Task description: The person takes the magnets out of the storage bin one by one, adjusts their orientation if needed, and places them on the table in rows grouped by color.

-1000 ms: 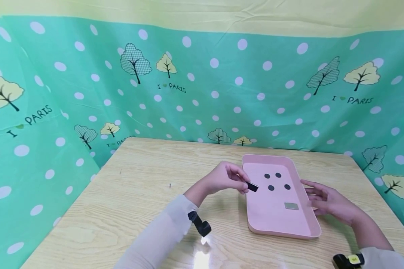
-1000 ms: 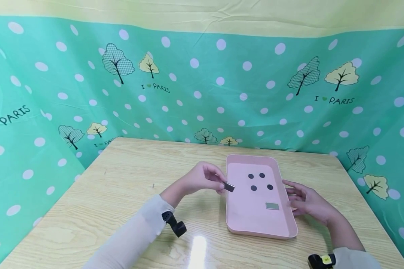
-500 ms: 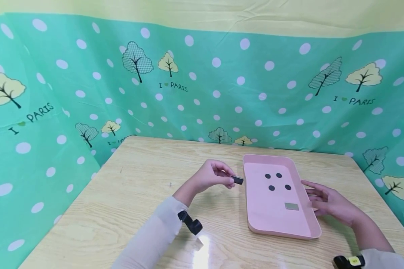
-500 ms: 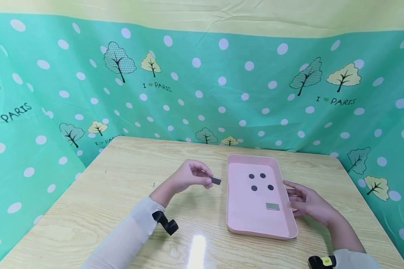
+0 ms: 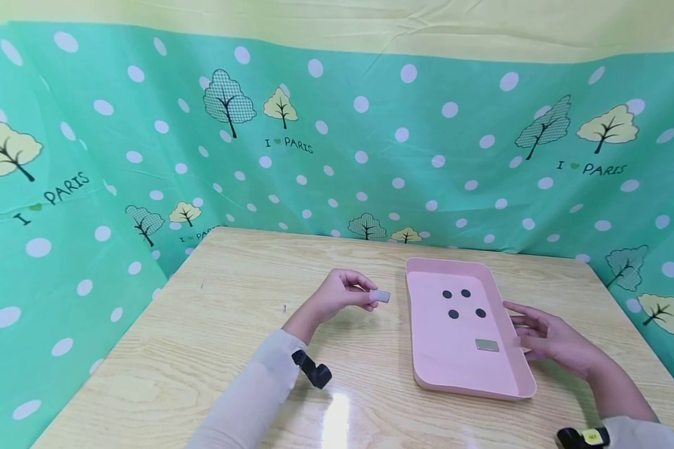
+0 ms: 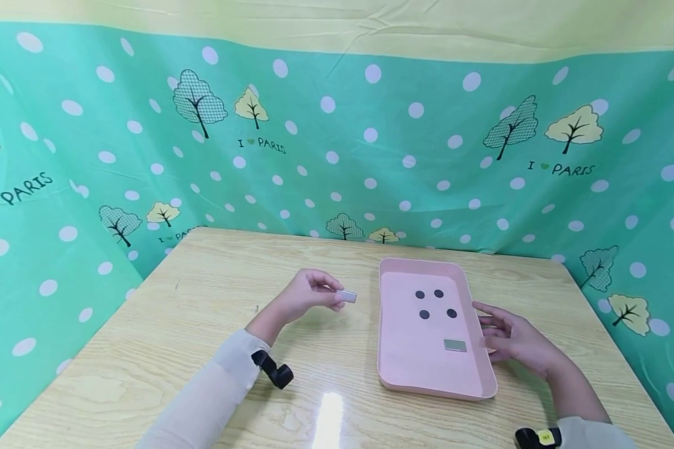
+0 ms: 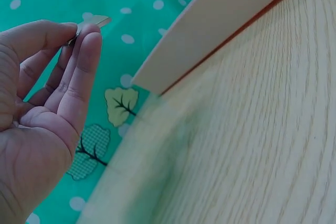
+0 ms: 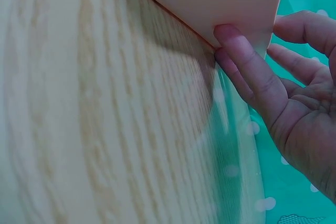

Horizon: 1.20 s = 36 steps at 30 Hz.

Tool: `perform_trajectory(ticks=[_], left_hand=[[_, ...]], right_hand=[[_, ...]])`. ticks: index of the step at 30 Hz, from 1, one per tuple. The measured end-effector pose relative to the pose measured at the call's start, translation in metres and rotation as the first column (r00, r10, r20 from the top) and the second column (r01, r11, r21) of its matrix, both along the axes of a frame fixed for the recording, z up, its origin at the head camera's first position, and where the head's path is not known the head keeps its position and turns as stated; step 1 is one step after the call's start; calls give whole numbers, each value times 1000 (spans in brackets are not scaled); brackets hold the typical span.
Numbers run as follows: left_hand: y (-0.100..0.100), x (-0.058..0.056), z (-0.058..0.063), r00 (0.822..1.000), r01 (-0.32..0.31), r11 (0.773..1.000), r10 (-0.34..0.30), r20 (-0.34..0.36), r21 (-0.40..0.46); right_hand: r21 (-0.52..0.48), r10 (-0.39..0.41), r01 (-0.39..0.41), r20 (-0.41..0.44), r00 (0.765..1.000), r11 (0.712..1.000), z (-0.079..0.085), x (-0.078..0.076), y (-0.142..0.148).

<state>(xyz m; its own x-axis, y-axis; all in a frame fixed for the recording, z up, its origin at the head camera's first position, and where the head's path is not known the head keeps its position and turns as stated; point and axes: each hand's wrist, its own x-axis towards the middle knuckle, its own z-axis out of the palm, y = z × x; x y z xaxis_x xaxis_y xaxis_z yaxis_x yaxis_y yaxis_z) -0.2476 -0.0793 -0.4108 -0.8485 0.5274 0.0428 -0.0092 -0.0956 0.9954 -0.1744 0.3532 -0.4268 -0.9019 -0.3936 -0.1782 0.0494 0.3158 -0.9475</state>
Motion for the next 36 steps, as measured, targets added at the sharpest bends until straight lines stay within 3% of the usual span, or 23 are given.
perform_trajectory(ticks=[20, 36], left_hand=[[8, -29, -28, 992, -69, 993, 79, 103, -93], [19, -43, -48, 989, -112, 987, 122, 87, -118]], right_hand=[[9, -12, 12, -3, 1000, 1000, -1, 0, 0], [6, -16, 16, 7, 1000, 1000, -1, 1, -2]])
